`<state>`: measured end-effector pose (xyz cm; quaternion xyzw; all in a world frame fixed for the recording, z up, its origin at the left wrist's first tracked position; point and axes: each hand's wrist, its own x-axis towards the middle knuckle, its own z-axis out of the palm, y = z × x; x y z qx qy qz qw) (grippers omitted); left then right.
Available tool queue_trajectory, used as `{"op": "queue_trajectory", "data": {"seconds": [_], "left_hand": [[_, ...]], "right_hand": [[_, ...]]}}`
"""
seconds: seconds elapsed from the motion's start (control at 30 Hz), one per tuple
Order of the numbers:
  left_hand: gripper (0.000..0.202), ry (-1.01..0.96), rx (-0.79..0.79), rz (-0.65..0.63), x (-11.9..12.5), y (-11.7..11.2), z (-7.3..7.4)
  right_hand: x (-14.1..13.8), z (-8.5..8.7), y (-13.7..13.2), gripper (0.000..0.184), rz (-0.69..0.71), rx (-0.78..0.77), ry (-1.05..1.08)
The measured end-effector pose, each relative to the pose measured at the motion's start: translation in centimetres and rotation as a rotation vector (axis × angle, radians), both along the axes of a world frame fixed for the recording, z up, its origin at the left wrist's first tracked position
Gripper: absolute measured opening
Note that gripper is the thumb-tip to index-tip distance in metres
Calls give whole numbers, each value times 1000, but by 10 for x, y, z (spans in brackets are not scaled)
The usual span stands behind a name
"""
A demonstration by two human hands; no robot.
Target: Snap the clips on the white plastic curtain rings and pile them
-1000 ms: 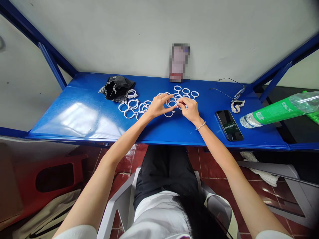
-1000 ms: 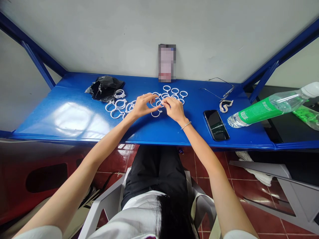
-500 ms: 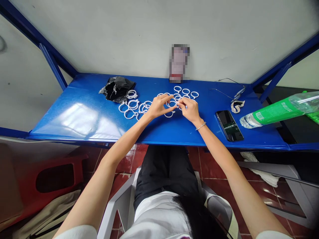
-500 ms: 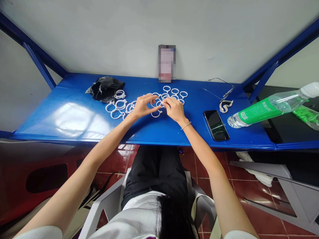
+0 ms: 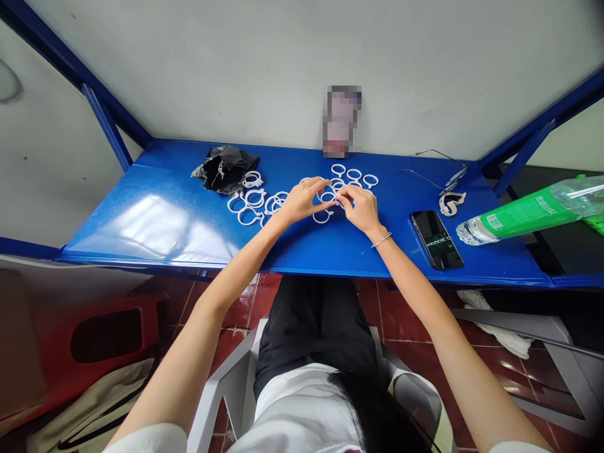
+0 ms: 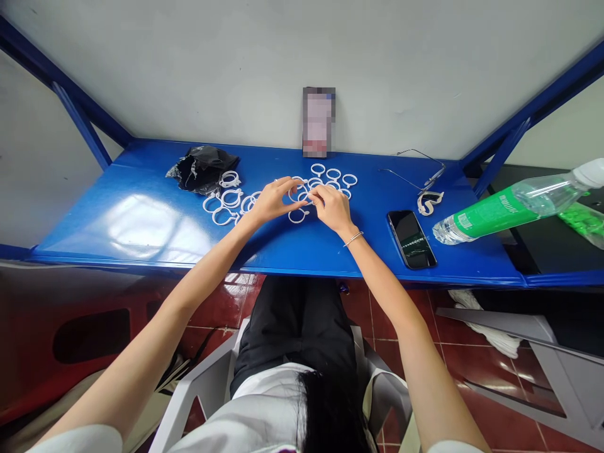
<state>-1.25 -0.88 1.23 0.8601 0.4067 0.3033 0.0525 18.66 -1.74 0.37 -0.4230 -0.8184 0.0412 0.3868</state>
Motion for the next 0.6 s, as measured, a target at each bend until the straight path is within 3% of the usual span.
{"op": "queue_trajectory", "data": {"seconds": [0.17, 0.37, 0.6], "left_hand": [[62, 182, -61, 153, -13, 2, 15], [32, 443, -197, 403, -43, 8, 30], [27, 476, -326, 432, -62, 13, 28]], "right_hand": [[3, 3, 1, 27, -91, -54, 35], [7, 7, 3, 30, -170, -147, 80], [8, 4, 4, 21, -286, -190, -51]]}}
